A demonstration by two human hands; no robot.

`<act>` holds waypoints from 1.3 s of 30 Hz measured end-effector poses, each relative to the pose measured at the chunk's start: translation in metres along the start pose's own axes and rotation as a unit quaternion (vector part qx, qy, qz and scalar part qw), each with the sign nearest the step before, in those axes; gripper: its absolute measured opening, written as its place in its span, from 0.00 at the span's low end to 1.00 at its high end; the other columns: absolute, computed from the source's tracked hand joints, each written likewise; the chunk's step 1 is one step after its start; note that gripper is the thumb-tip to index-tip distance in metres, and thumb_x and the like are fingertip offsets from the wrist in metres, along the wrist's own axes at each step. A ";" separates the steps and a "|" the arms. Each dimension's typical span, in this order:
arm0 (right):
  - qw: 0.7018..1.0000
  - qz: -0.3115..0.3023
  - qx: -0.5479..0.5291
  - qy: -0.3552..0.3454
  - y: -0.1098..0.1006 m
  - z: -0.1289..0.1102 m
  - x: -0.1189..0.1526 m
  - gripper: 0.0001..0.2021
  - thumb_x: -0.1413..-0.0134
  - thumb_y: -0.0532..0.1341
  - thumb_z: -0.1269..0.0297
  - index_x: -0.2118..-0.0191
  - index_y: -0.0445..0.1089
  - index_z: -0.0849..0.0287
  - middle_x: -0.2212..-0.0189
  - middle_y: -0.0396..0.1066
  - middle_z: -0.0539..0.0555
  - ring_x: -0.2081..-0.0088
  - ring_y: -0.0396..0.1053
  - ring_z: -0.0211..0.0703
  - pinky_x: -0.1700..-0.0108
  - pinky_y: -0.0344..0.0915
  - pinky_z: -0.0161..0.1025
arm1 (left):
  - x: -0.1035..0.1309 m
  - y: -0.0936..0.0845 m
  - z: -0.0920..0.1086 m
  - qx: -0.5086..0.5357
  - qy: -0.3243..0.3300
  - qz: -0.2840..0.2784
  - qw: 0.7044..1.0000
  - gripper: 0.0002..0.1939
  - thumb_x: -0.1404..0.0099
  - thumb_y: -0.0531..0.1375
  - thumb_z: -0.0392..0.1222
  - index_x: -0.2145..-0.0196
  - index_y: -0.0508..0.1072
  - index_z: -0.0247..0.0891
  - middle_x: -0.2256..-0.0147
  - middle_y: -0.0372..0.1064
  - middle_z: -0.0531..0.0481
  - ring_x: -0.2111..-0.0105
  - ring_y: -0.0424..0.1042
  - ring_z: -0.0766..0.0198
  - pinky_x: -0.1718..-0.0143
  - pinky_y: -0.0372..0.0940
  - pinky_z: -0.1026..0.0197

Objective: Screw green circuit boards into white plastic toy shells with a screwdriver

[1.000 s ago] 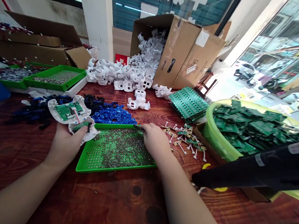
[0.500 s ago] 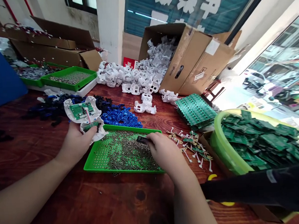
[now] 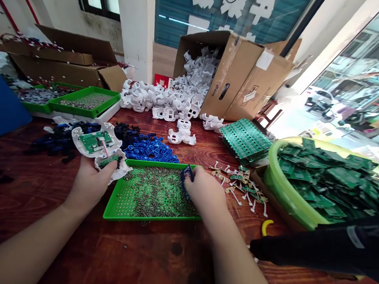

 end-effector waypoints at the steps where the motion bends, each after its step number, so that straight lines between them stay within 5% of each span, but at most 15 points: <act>1: 1.000 0.005 0.011 0.017 -0.005 0.009 -0.001 0.14 0.43 0.50 0.55 0.59 0.66 0.57 0.66 0.75 0.61 0.64 0.74 0.55 0.70 0.62 0.42 | 0.000 0.000 -0.001 0.000 0.000 0.000 1.000 0.19 0.47 0.60 0.34 0.56 0.66 0.41 0.51 0.71 0.44 0.49 0.69 0.53 0.43 0.60 0.50; 6: 0.996 0.018 0.060 0.066 -0.012 0.026 0.001 0.15 0.45 0.47 0.66 0.54 0.61 0.64 0.64 0.74 0.68 0.65 0.74 0.57 0.68 0.63 0.46 | 0.000 0.000 -0.001 0.004 0.006 0.000 1.000 0.17 0.46 0.60 0.35 0.57 0.67 0.42 0.52 0.71 0.47 0.49 0.69 0.55 0.43 0.59 0.53; 16: 0.994 0.000 0.041 -0.101 0.006 -0.050 0.021 0.15 0.41 0.47 0.67 0.52 0.65 0.56 0.57 0.73 0.59 0.60 0.73 0.49 0.66 0.65 0.39 | 0.001 0.003 -0.002 0.007 0.014 -0.012 1.000 0.21 0.42 0.61 0.33 0.51 0.66 0.38 0.51 0.70 0.44 0.50 0.69 0.54 0.43 0.59 0.46; 21: 0.988 0.013 -0.025 -0.149 0.004 -0.063 0.028 0.17 0.38 0.49 0.62 0.44 0.61 0.51 0.48 0.68 0.53 0.52 0.70 0.46 0.59 0.65 0.37 | 0.003 0.005 0.004 0.003 0.028 -0.019 0.999 0.15 0.37 0.60 0.37 0.52 0.69 0.36 0.51 0.68 0.44 0.51 0.69 0.54 0.48 0.62 0.42; 24: 0.986 -0.005 -0.058 -0.157 0.014 -0.067 0.025 0.21 0.40 0.52 0.58 0.42 0.57 0.50 0.52 0.71 0.51 0.56 0.72 0.44 0.61 0.65 0.36 | 0.003 0.005 0.004 0.003 0.028 -0.019 0.999 0.16 0.37 0.60 0.38 0.51 0.68 0.36 0.51 0.68 0.44 0.52 0.69 0.54 0.49 0.63 0.42; 28: 0.992 -0.013 -0.056 -0.109 0.020 -0.052 0.014 0.20 0.41 0.52 0.58 0.45 0.59 0.54 0.59 0.75 0.54 0.60 0.74 0.49 0.66 0.64 0.38 | 0.003 0.004 0.004 0.004 0.032 -0.022 0.999 0.16 0.37 0.60 0.38 0.51 0.68 0.36 0.51 0.68 0.44 0.51 0.68 0.53 0.48 0.62 0.42; 35: 0.999 0.044 -0.005 -0.007 -0.004 0.001 0.002 0.16 0.41 0.50 0.60 0.49 0.59 0.58 0.60 0.74 0.59 0.63 0.73 0.52 0.70 0.59 0.39 | 0.001 0.003 0.005 0.009 0.039 -0.011 0.999 0.16 0.37 0.60 0.38 0.51 0.68 0.36 0.50 0.68 0.44 0.50 0.68 0.53 0.48 0.61 0.41; 39: 0.997 0.032 0.024 -0.065 0.000 -0.012 0.006 0.11 0.39 0.49 0.64 0.57 0.65 0.57 0.60 0.73 0.58 0.59 0.72 0.51 0.66 0.58 0.39 | 0.002 0.003 0.003 0.022 0.035 -0.014 0.999 0.18 0.37 0.60 0.38 0.49 0.66 0.36 0.50 0.68 0.44 0.50 0.68 0.53 0.48 0.61 0.40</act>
Point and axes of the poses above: each hand's wrist, its own x-axis away from the middle knuckle, its own y-axis out of the palm, z = x × y, the point moved 9 cm from there along -x, towards the middle knuckle
